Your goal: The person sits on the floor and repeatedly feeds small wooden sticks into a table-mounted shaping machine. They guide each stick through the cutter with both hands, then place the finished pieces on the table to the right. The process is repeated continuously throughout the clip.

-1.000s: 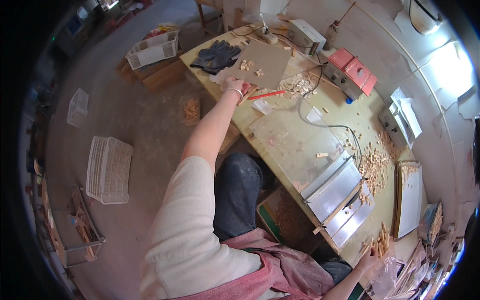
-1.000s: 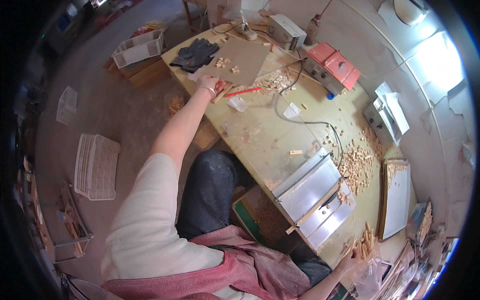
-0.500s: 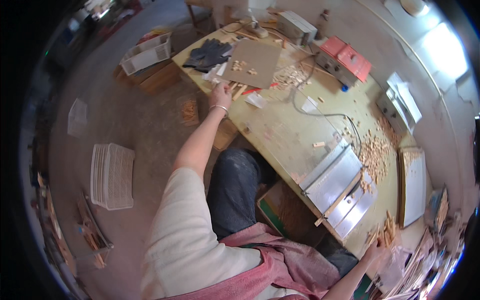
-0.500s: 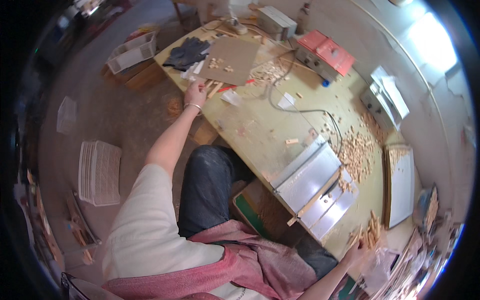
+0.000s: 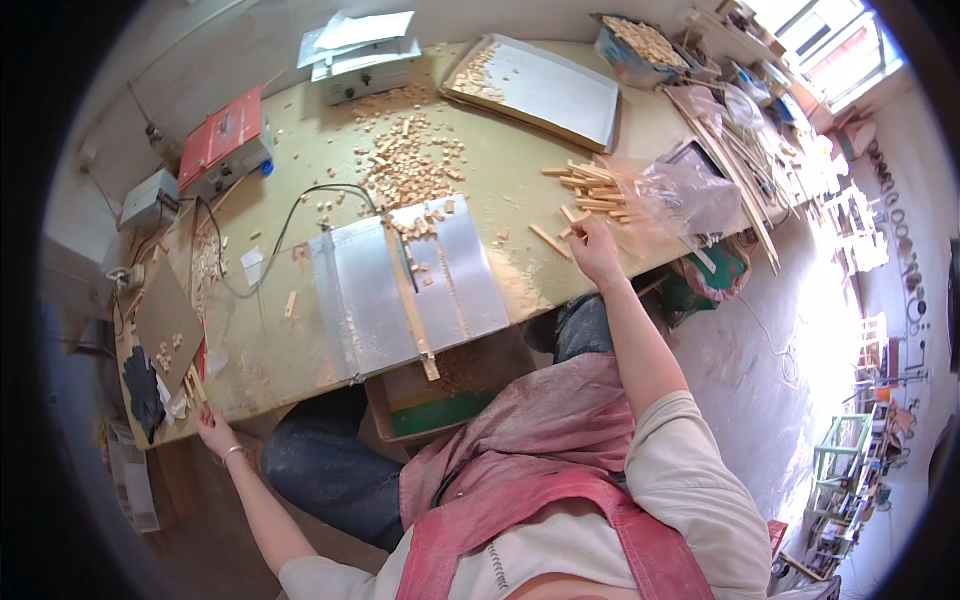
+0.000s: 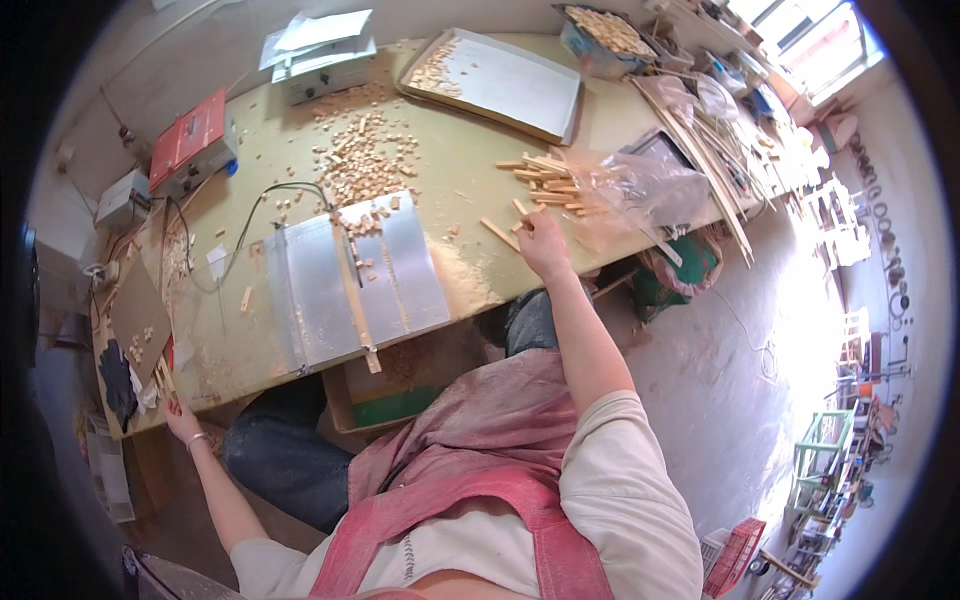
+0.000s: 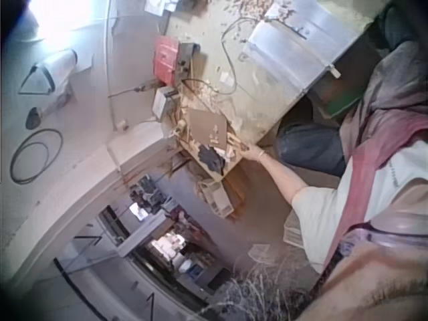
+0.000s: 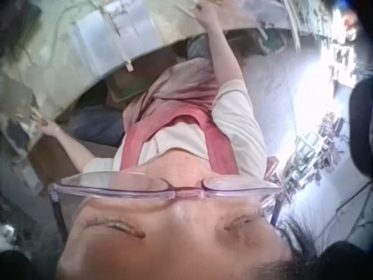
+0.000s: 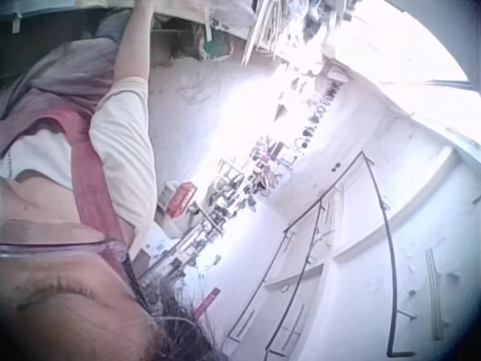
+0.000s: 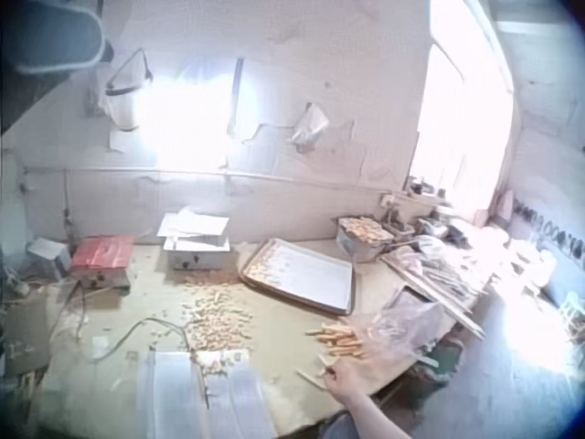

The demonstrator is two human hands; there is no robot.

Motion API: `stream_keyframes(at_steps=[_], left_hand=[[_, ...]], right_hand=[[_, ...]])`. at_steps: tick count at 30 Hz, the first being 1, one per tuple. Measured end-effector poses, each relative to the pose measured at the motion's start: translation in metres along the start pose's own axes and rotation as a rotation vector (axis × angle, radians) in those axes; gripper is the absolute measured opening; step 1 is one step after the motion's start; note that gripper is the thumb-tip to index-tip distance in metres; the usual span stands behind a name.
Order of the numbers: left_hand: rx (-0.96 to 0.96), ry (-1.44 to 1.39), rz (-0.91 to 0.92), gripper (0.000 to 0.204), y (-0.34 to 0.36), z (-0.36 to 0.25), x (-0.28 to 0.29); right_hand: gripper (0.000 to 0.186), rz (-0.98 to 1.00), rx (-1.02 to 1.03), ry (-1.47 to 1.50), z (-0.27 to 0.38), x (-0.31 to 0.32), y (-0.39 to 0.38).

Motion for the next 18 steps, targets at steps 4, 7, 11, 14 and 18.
stream_keyframes(at_steps=[4,7,11,14,18], left_hand=[[0.05,0.004,-0.03,0.055,-0.031,0.008,0.019],[0.167,0.069,0.015,0.056,-0.051,0.027,0.031],[0.214,0.111,-0.021,0.057,-0.082,0.081,0.07],[0.233,0.127,-0.005,0.057,-0.114,0.087,0.096],[0.496,-0.2,0.141,0.053,-0.172,0.057,0.074]], right_hand=[[0.059,-0.022,-0.24,0.106,-0.029,0.032,0.002],[0.086,-0.081,-0.303,0.05,-0.051,0.076,0.014],[0.102,-0.305,-0.021,-0.256,-0.082,0.114,0.062],[0.108,-0.097,-0.395,0.021,-0.071,0.155,0.078],[0.119,-0.263,-0.364,-0.338,-0.076,0.175,0.059]])
Point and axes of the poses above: each hand's wrist, its own y-axis towards the middle knuckle, its own x-axis out of the back of the hand, z = x × y, the point moved 6 cm from there along y, towards the middle knuckle, and after that the axes turned 8 degrees about y, right-handed, at the moved point
